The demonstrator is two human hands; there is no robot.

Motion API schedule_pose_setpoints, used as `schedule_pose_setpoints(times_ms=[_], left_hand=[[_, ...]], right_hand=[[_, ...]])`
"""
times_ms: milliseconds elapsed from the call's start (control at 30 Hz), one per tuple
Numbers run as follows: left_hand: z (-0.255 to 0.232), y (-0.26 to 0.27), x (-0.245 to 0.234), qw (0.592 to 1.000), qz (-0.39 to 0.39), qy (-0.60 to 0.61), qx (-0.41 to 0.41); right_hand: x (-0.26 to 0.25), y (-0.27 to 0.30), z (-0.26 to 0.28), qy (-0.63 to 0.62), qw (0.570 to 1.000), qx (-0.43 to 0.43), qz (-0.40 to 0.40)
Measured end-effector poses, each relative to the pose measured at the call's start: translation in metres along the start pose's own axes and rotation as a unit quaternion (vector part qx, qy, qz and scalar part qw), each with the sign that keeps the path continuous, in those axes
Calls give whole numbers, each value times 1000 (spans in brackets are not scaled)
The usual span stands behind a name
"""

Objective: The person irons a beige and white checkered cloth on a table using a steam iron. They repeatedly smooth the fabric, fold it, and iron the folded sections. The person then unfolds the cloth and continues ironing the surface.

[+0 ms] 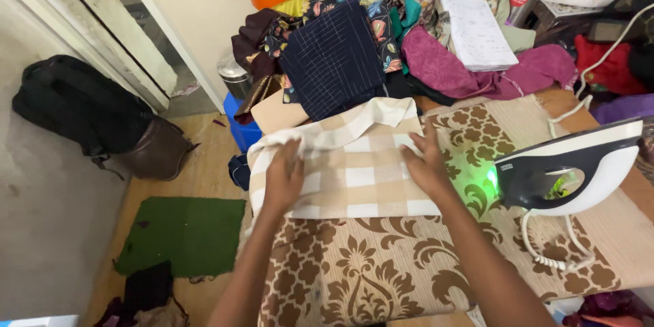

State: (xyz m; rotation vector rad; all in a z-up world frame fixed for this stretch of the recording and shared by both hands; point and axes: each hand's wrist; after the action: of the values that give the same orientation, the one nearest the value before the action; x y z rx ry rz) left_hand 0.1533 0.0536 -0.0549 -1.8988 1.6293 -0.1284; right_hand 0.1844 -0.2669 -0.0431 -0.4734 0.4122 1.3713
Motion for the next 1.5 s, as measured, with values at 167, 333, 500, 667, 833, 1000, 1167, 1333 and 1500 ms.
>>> schedule_pose_setpoints(times_ms=[167,333,500,667,833,1000,1167,1333,1500], left_hand=[[-76,61,-3,968,-27,-51,-244],[-90,102,12,949,121,-94,-275],[-99,124,39,941,259,19,-217],[-134,121,75,824,166,328,-431],[-88,91,90,610,1,714,-344],[-53,71,65,575,-254,668,-397],[-90,82,30,660,-252,535,-463],[-112,82,-1,686,-292,530,-405],[-114,44,-39,760,-261,539,-252]], right_hand=[[-33,70,-8,166,951,259,20],[-37,113,11,152,984,-58,-69],[-55,117,72,121,964,-178,-155],[-69,109,107,2,999,-3,-35],[-56,98,108,-267,963,-12,36],[-54,96,95,-214,976,31,-23],[-51,86,71,14,995,-75,-65],[-52,99,72,-7,976,149,161],[-13,119,66,-110,936,148,301]])
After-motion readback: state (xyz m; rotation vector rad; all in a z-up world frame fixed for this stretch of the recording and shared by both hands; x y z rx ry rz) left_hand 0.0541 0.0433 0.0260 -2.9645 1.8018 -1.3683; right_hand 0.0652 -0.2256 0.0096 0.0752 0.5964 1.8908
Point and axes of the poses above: each hand's wrist, its own y-axis away from the middle knuckle, its own x-axis out of the palm, z = x × y, and after that the axes turned 12 degrees about y, right-handed
